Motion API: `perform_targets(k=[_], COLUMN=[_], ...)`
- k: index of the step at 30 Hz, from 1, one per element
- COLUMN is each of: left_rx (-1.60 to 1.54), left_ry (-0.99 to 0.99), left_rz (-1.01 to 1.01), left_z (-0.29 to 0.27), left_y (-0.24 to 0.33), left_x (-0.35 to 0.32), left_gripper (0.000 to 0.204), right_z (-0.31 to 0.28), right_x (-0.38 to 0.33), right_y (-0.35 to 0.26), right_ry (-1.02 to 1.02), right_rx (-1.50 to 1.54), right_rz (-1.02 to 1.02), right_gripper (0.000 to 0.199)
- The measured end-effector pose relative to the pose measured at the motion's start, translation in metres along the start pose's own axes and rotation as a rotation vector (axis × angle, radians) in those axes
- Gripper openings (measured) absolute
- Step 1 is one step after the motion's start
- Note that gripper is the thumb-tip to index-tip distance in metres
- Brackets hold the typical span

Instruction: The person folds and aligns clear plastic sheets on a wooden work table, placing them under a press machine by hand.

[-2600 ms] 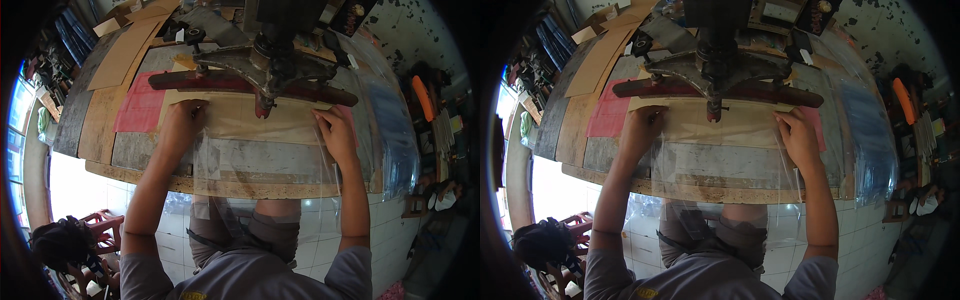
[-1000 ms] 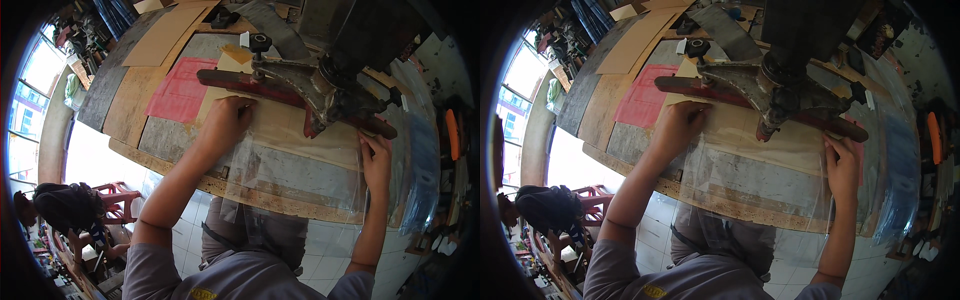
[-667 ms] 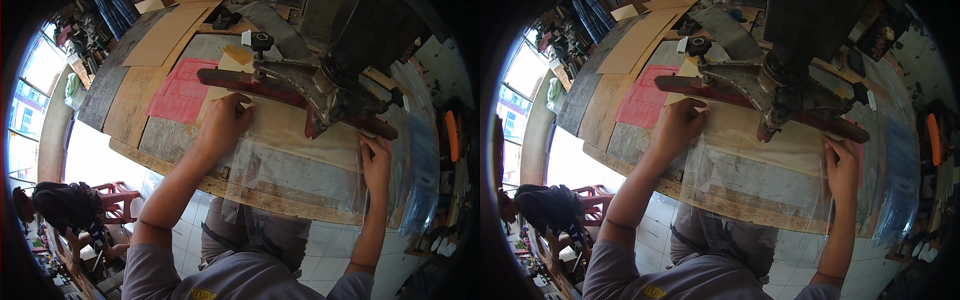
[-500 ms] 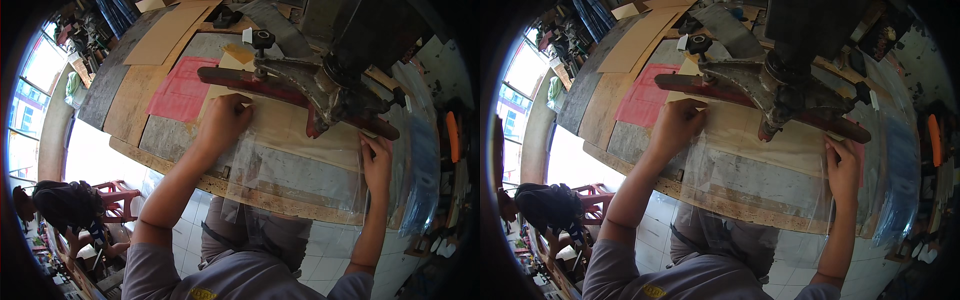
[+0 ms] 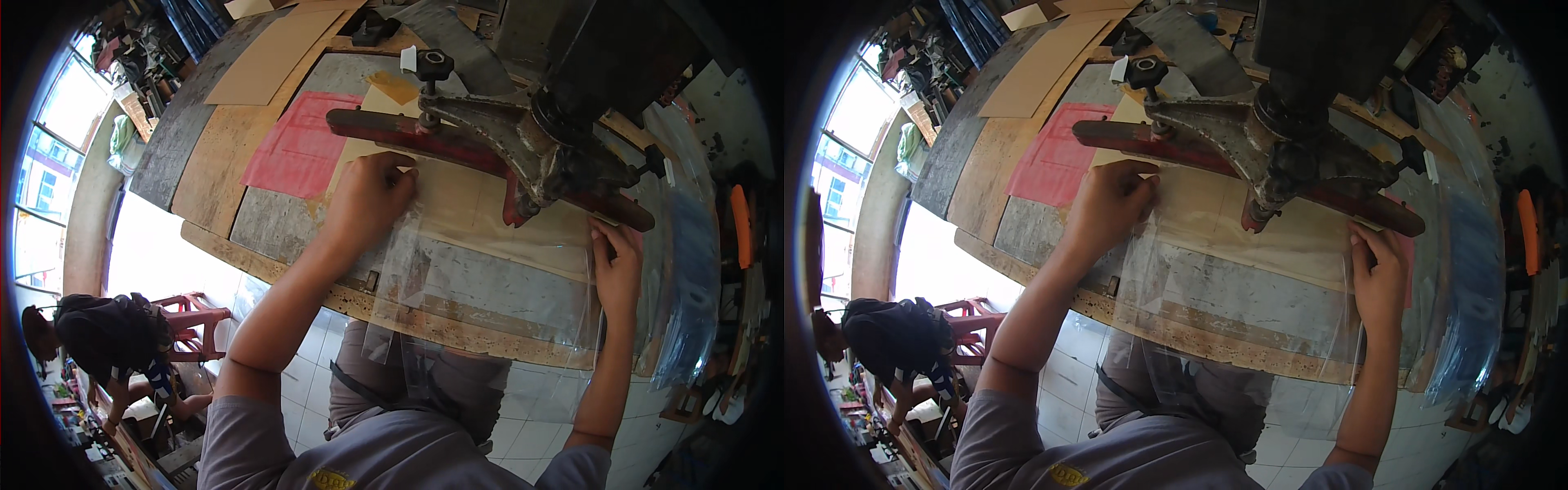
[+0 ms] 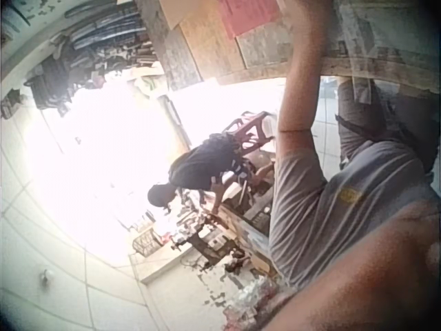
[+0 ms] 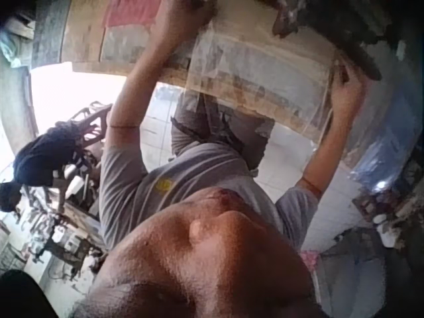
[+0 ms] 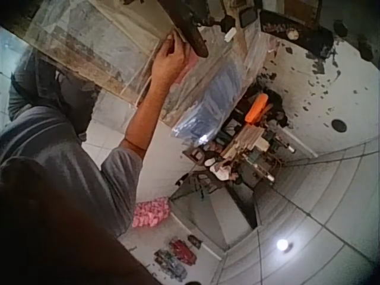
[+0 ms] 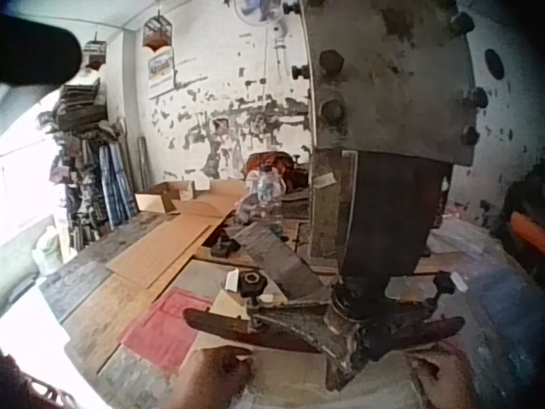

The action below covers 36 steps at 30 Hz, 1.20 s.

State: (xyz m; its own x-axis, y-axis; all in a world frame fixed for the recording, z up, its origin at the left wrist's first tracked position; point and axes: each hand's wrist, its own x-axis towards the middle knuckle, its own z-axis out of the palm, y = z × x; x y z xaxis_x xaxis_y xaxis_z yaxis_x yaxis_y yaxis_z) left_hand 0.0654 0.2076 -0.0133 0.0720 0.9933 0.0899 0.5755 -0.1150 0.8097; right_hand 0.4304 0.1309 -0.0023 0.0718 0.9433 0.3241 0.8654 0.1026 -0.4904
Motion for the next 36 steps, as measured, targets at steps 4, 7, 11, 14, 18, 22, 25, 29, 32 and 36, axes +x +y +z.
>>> perform_targets(k=[4, 7, 11, 14, 18, 22, 25, 29, 32, 36], left_rx=[0.015, -0.017, -0.038, -0.055, -0.073, 0.046, -0.014, -0.073, -0.121, -0.165], left_ry=[0.001, -0.018, -0.008, -0.03, -0.033, -0.009, -0.019, -0.076, -0.084, -0.08], left_rz=[0.012, -0.006, 0.011, 0.013, 0.002, 0.056, 0.042, -0.038, -0.056, -0.035], left_z=[-0.001, 0.0, 0.0, 0.0, 0.001, -0.001, -0.002, -0.004, -0.004, -0.005], left_y=[-0.001, 0.0, -0.001, -0.001, -0.005, 0.003, 0.002, 0.003, 0.003, -0.002], left_x=[0.0, 0.0, 0.0, 0.0, -0.001, -0.003, -0.003, -0.002, -0.003, -0.002], left_gripper=[0.025, 0.027, 0.028, 0.026, 0.023, 0.024, 0.027, 0.027, 0.026, 0.025], right_z=[0.002, 0.002, 0.002, 0.002, 0.002, 0.001, 0.001, 0.001, 0.003, 0.002], right_x=[0.0, -0.001, -0.001, -0.001, -0.002, -0.002, -0.001, -0.002, -0.002, -0.001], right_y=[0.001, 0.002, 0.001, 0.002, 0.0, -0.001, -0.002, 0.001, 0.002, 0.0], right_ry=[0.004, 0.009, 0.023, 0.005, 0.009, 0.004, -0.003, 0.003, 0.001, 0.014], right_rx=[0.004, 0.012, -0.023, -0.01, -0.001, -0.017, 0.002, 0.005, 0.013, -0.012], right_rz=[-0.012, -0.009, -0.021, 0.009, 0.005, 0.006, 0.017, -0.002, 0.009, -0.031], right_gripper=[0.02, 0.02, 0.02, 0.02, 0.02, 0.02, 0.02, 0.02, 0.02, 0.02])
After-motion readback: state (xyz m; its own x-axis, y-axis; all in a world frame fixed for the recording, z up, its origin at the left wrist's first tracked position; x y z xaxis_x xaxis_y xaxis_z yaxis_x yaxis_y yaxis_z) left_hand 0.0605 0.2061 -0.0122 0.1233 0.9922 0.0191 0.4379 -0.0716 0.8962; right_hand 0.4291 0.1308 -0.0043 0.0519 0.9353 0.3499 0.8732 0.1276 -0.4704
